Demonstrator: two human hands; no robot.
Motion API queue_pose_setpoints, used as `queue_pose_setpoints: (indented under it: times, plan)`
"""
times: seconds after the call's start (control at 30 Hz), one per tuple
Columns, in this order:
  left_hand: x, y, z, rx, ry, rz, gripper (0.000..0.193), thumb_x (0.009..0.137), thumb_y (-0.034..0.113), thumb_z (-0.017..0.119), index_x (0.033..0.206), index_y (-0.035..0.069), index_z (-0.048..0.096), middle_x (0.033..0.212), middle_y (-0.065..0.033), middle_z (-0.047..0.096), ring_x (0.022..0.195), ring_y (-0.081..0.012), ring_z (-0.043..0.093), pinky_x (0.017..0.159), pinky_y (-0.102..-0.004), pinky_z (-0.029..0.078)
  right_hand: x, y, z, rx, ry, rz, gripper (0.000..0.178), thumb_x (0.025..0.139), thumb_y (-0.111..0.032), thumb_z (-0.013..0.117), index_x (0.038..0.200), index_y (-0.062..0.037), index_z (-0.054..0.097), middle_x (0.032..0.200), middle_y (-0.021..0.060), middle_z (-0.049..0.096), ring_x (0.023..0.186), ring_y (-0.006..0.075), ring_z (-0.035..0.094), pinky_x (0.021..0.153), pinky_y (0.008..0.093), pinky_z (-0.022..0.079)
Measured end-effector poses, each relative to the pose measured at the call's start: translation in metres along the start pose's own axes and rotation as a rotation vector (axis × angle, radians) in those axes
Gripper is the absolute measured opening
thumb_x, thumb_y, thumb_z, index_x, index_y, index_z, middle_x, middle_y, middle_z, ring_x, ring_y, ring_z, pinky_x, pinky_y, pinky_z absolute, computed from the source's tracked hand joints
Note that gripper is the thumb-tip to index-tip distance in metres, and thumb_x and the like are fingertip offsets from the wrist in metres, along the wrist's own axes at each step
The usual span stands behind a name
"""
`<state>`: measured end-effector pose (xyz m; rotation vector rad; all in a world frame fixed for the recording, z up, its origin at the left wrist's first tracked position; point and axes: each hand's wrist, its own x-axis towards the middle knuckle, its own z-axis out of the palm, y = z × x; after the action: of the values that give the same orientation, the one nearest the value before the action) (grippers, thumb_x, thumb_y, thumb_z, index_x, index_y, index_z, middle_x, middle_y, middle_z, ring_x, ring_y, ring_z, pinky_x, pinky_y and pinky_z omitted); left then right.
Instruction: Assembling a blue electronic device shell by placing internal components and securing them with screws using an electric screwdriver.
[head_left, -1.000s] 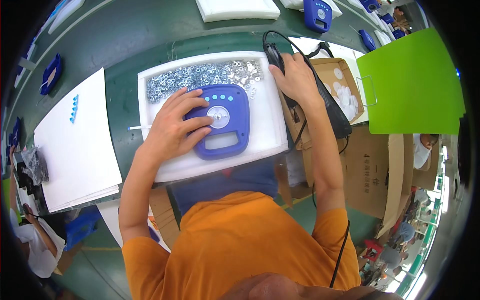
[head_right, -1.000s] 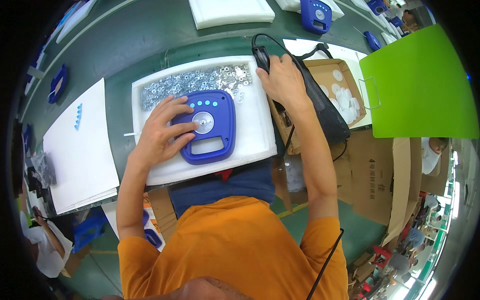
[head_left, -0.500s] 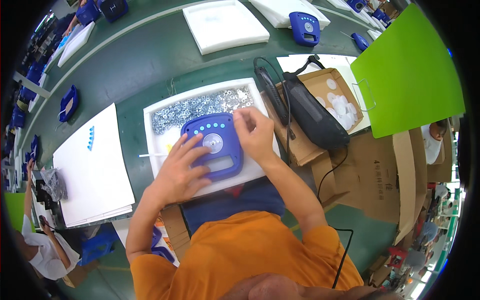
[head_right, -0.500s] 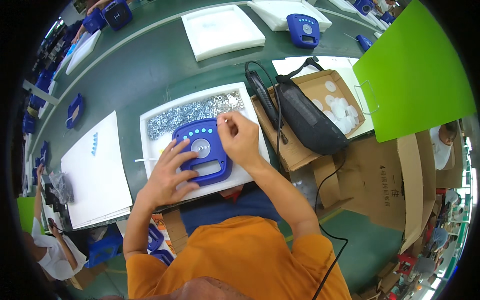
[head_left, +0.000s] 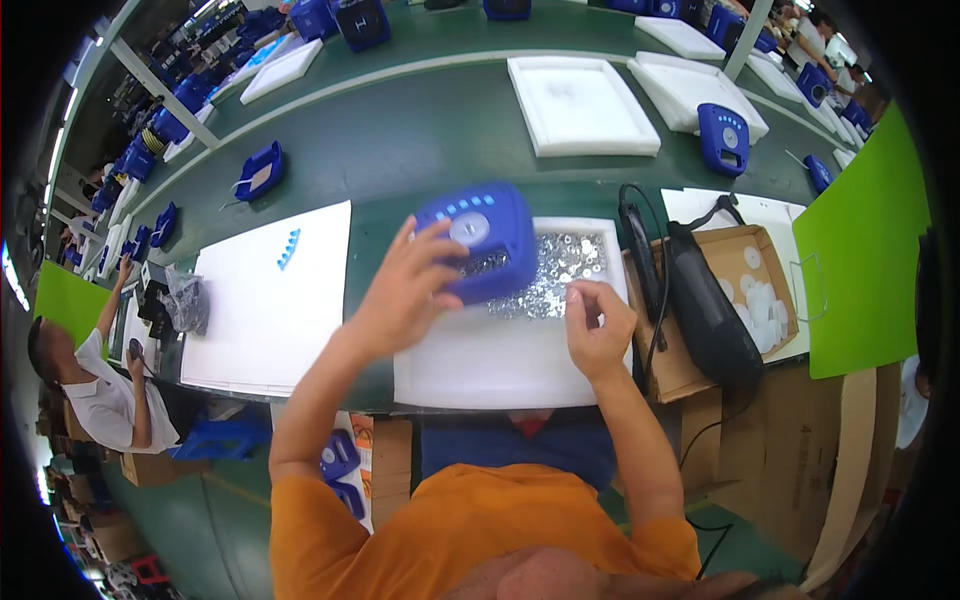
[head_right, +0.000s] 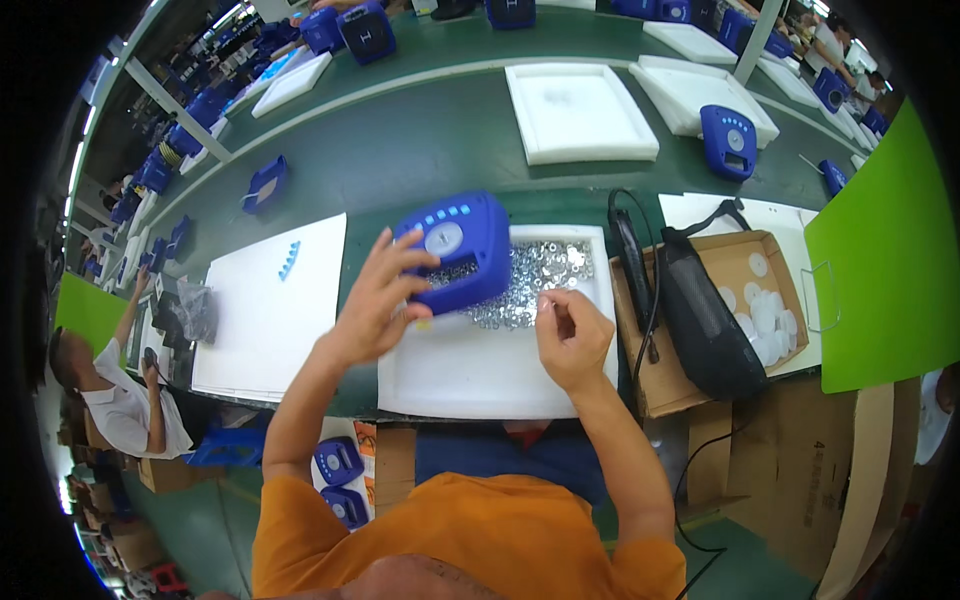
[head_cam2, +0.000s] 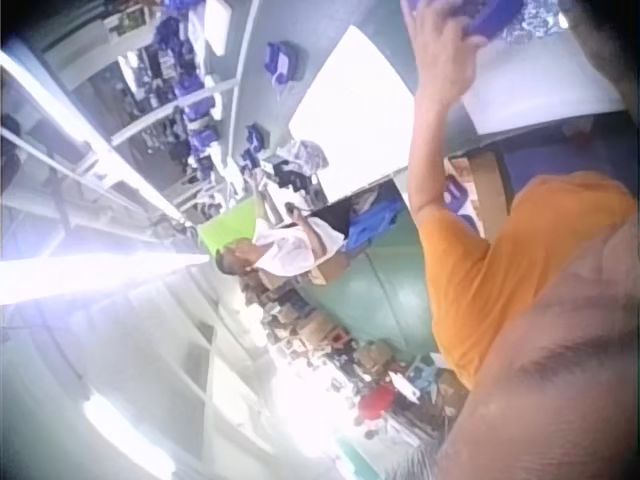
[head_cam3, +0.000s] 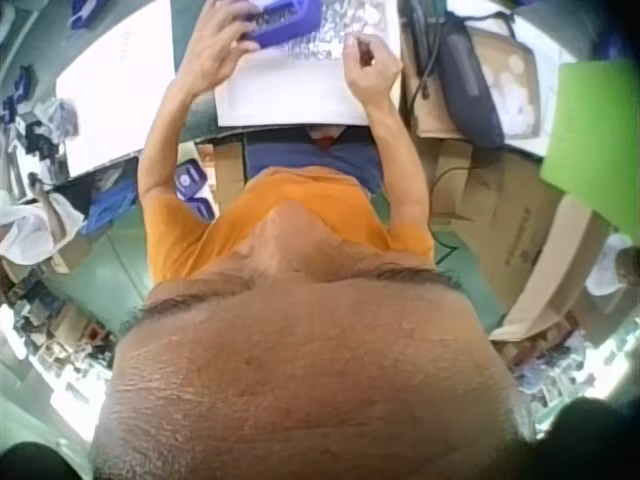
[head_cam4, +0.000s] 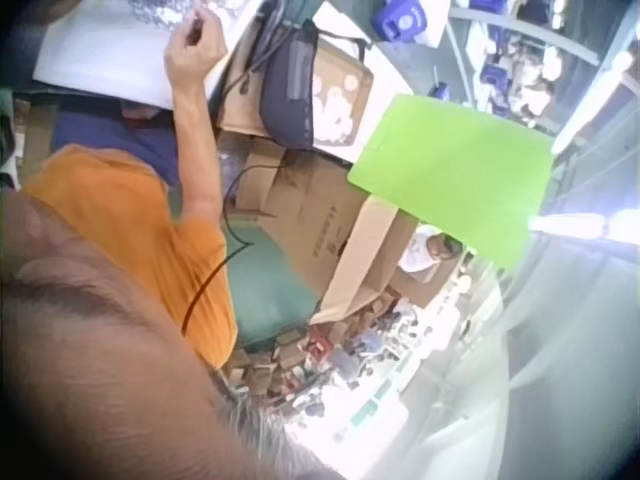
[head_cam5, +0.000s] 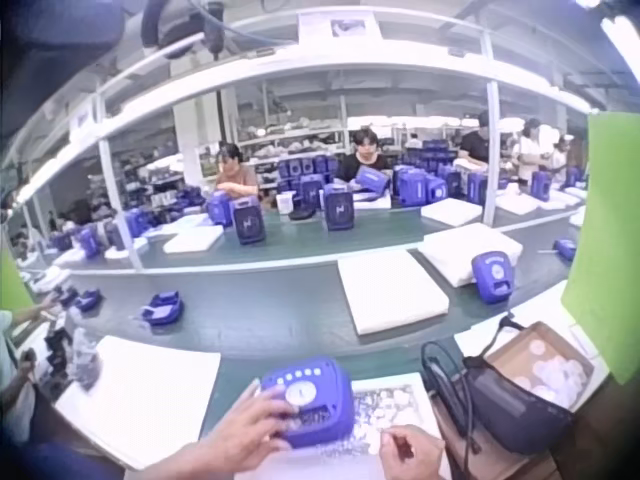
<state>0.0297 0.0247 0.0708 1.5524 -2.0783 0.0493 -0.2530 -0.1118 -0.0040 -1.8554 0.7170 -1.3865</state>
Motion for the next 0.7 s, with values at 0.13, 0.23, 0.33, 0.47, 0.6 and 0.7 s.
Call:
queue_pose_setpoints:
  times: [0.13, 0.23, 0.33, 0.47, 0.6, 0.7]
  plan:
    - [0.048, -0.097, 0.011, 0.285, 0.099, -0.038, 0.037, 0.094, 0.020, 0.089, 0.124, 0.005, 0.073, 0.153, -0.0161, 0.067, 0.160, -0.0439, 0.051, 0.137, -0.0665, 0.030, -0.002, 0.000, 0.003, -0.009, -0.049, -0.017, 0.004, 0.104, -0.004, 0.078, 0.104, -0.0010, 0.080, 0.074, -0.0013, 0.070, 0.062, 0.0035, 0.058, 0.055, 0.0238, 0.042]
    - [0.074, -0.172, 0.036, 0.530, 0.326, -0.369, 0.049, 0.100, 0.024, 0.085, 0.143, 0.005, 0.070, 0.159, -0.0181, 0.064, 0.159, -0.0446, 0.051, 0.138, -0.0643, 0.030, -0.006, 0.004, 0.008, -0.011, -0.066, -0.016, 0.005, 0.103, -0.006, 0.079, 0.104, -0.0010, 0.080, 0.075, 0.0021, 0.071, 0.060, 0.0069, 0.062, 0.055, 0.0256, 0.046]
    - [0.081, -0.186, 0.052, 0.495, 0.351, -0.522, 0.058, 0.103, 0.022, 0.082, 0.156, 0.006, 0.064, 0.162, -0.0198, 0.064, 0.156, -0.0442, 0.054, 0.134, -0.0599, 0.037, -0.009, 0.013, 0.008, -0.057, -0.116, 0.011, 0.005, 0.101, -0.006, 0.081, 0.104, -0.0015, 0.080, 0.074, 0.0069, 0.072, 0.059, 0.0125, 0.067, 0.055, 0.0282, 0.051]
    - [0.088, -0.147, 0.060, 0.059, 0.542, -0.458, 0.045, 0.104, 0.016, 0.080, 0.146, 0.004, 0.069, 0.143, -0.0183, 0.076, 0.133, -0.0387, 0.073, 0.115, -0.0474, 0.056, -0.008, 0.010, 0.008, -0.052, -0.151, 0.013, 0.005, 0.100, -0.005, 0.082, 0.103, -0.0023, 0.080, 0.075, 0.0080, 0.073, 0.060, 0.0140, 0.068, 0.056, 0.0291, 0.053]
    - [0.099, -0.060, 0.018, -0.540, 0.896, -0.418, 0.019, 0.113, 0.009, 0.072, 0.131, 0.002, 0.072, 0.124, -0.0089, 0.082, 0.118, -0.0179, 0.076, 0.108, -0.0315, 0.056, -0.005, 0.010, 0.010, -0.068, -0.155, -0.050, 0.006, 0.102, -0.007, 0.081, 0.104, -0.0004, 0.080, 0.074, 0.0044, 0.073, 0.061, 0.0096, 0.066, 0.058, 0.0264, 0.051]
    - [0.092, 0.002, -0.029, -0.746, 1.068, -0.169, 0.013, 0.116, 0.006, 0.064, 0.125, 0.000, 0.070, 0.121, -0.0135, 0.080, 0.114, -0.0213, 0.077, 0.107, -0.0367, 0.059, -0.004, 0.010, 0.008, -0.106, -0.186, -0.038, 0.006, 0.102, -0.006, 0.081, 0.103, -0.0008, 0.081, 0.075, 0.0060, 0.074, 0.062, 0.0115, 0.070, 0.059, 0.0271, 0.054]
